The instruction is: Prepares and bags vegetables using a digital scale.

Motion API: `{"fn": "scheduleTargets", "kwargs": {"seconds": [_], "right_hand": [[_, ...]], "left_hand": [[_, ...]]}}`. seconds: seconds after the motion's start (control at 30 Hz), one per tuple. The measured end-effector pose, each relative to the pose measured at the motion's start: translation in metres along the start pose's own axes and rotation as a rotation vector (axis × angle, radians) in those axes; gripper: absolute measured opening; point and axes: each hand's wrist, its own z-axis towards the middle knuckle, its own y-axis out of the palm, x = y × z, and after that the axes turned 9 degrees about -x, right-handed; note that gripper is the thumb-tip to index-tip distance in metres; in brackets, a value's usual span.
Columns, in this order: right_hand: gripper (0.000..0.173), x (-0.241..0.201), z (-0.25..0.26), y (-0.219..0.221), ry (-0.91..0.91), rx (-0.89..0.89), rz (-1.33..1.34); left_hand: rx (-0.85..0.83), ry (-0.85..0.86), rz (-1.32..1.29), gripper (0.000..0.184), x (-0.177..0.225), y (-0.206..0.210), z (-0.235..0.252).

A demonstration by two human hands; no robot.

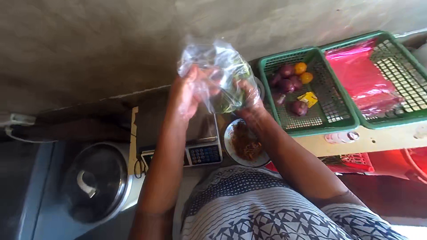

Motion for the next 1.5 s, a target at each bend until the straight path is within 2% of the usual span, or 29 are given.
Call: {"fn": "scheduleTargets", "kwargs": {"seconds": [0.1, 0.27, 0.4, 0.47, 0.63, 0.7, 0.77, 0.9, 1.03, 1.1, 1.27, 1.4, 1.5], "right_hand": [[0.022, 0.02, 0.009, 0.006, 0.139, -0.061, -0.022], [0.025, 0.047, 0.019, 0.026, 0.472, -0.056, -0.189], [0.032, 0.063, 0.033, 0.042, 0.626, -0.173, -0.422], [0.04, 0.069, 0.042, 0.055, 0.596, -0.249, -0.656], [0.04, 0.082, 0.06, 0.093, 0.377, -0.522, -1.631], [0.038, 0.093, 0.057, 0.101, 0.28, -0.596, -1.873], [0.046, 0.109, 0.052, 0.098, 0.194, -0.641, -1.987], [0.074, 0.132, 0.045, 0.09, 0.213, -0.75, -2.064], [0.084, 0.122, 0.046, 0.1, 0.316, -0.832, -2.026], [0.085, 0.107, 0.049, 0.105, 0.312, -0.864, -1.939], [0.073, 0.066, 0.056, 0.113, 0.389, -0.875, -1.754], [0.058, 0.044, 0.045, 0.104, 0.187, -0.809, -1.748], [0.054, 0.039, 0.027, 0.108, 0.15, -0.746, -1.611]], "left_hand": [[0.213, 0.065, -0.067, 0.04, 0.007, -0.055, -0.027], [0.6, 0.164, -0.259, 0.031, 0.004, -0.129, -0.087], [0.71, 0.273, -0.311, 0.033, -0.005, -0.17, -0.14], [0.753, 0.321, -0.329, 0.035, -0.009, -0.184, -0.164], [0.848, 0.441, -0.334, 0.028, -0.01, -0.202, -0.22], [0.851, 0.505, -0.364, 0.028, -0.01, -0.207, -0.242], [0.875, 0.548, -0.387, 0.028, -0.007, -0.209, -0.261], [0.904, 0.569, -0.393, 0.032, 0.002, -0.21, -0.284], [0.832, 0.576, -0.327, 0.04, 0.01, -0.203, -0.291], [0.798, 0.57, -0.286, 0.039, 0.015, -0.198, -0.291], [0.732, 0.666, -0.269, 0.036, 0.028, -0.189, -0.287], [0.644, 0.692, -0.218, 0.034, 0.036, -0.184, -0.291], [0.602, 0.687, -0.214, 0.037, 0.038, -0.175, -0.288]]}}
